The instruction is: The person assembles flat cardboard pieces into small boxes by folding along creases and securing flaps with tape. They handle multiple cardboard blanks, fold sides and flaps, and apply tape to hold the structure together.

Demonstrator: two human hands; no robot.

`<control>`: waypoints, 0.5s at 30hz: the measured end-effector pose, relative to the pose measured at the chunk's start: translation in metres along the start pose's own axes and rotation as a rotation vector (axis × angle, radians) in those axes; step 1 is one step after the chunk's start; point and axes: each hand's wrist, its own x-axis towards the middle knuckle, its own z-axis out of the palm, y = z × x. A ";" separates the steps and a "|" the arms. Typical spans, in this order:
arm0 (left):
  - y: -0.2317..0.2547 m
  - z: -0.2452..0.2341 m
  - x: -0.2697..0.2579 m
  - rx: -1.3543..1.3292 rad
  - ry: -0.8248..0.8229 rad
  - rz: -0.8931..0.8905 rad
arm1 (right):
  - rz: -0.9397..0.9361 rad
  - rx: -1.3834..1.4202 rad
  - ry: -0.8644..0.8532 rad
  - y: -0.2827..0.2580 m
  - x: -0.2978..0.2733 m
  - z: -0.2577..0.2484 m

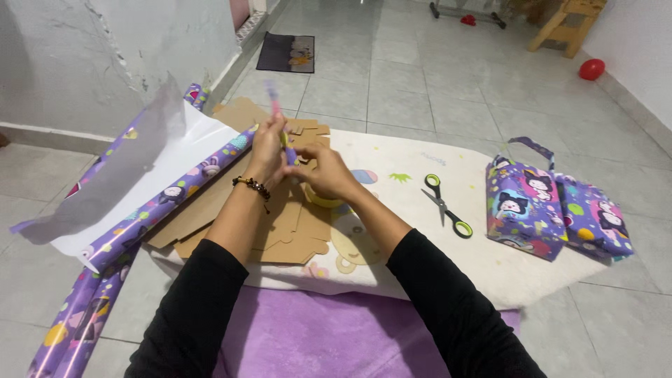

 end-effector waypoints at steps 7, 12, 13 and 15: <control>-0.032 -0.021 0.004 0.191 -0.306 0.044 | 0.398 0.147 0.169 0.026 0.012 -0.004; -0.019 -0.020 -0.029 1.120 -0.187 0.339 | 0.497 -0.170 0.341 0.077 0.003 -0.043; -0.012 -0.018 -0.037 1.162 -0.176 0.339 | 0.541 -0.193 0.347 0.086 -0.002 -0.050; -0.001 -0.012 -0.052 1.245 -0.155 0.339 | 0.630 -0.240 0.360 0.098 -0.014 -0.056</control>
